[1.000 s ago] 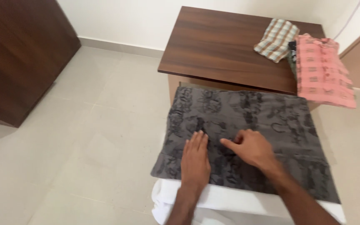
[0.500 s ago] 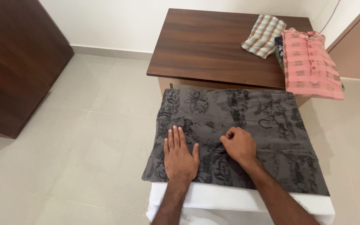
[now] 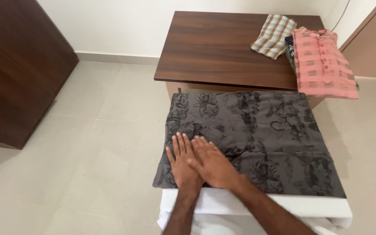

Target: The person folds a dark gray patterned t-shirt on a white towel placed on a wooden table. They smooth the fabric, fold the sleeves inward, fold the sides, and then fold the shirt in half multiple times to create a compact bundle.

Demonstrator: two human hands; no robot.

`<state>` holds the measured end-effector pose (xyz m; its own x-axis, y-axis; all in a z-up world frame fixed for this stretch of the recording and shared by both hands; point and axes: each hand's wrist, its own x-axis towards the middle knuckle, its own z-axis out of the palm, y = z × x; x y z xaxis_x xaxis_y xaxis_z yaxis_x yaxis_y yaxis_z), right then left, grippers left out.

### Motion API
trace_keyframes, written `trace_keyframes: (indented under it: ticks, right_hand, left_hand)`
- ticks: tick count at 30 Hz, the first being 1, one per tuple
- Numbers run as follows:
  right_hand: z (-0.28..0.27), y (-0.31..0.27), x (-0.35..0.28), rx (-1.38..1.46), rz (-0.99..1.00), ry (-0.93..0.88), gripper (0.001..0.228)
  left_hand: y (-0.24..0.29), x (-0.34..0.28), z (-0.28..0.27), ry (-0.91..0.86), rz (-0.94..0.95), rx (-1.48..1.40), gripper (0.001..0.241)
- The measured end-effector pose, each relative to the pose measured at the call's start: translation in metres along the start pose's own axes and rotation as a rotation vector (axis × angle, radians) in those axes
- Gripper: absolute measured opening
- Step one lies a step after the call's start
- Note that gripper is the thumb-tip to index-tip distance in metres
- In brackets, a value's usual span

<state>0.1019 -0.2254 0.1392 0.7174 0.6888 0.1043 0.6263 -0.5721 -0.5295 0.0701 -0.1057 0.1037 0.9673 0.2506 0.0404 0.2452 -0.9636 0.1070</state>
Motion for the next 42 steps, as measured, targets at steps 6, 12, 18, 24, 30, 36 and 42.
trace_keyframes:
  ticks: [6,12,18,24,30,36,42]
  right_hand:
    - [-0.013,0.037,0.014,-0.242,0.21,-0.189,0.081]
    - [-0.018,0.1,0.018,-0.325,0.276,-0.175,0.079]
    - [-0.024,0.069,0.033,-0.261,0.318,-0.1,0.071]
    - [0.026,0.013,0.042,-0.225,-0.136,-0.128,0.063]
    - [0.018,0.022,0.074,-0.39,-0.1,-0.218,0.071]
    - [0.006,0.067,0.088,-0.522,0.027,-0.169,0.076]
    - [-0.016,0.117,0.094,-0.527,0.18,-0.058,0.072]
  left_hand:
    - [-0.007,0.008,0.005,0.036,-0.087,-0.086,0.074]
    - [-0.03,-0.004,-0.051,-0.129,-0.175,-0.251,0.076]
    - [-0.045,-0.002,-0.013,0.107,-0.282,-0.57,0.062]
    - [-0.051,-0.001,-0.002,0.167,-0.34,-0.69,0.056]
    - [-0.051,0.003,0.006,0.141,-0.33,-0.554,0.054]
    - [-0.046,0.0,-0.015,0.052,-0.383,-0.613,0.052]
    - [-0.048,0.002,-0.011,0.054,-0.376,-0.613,0.052]
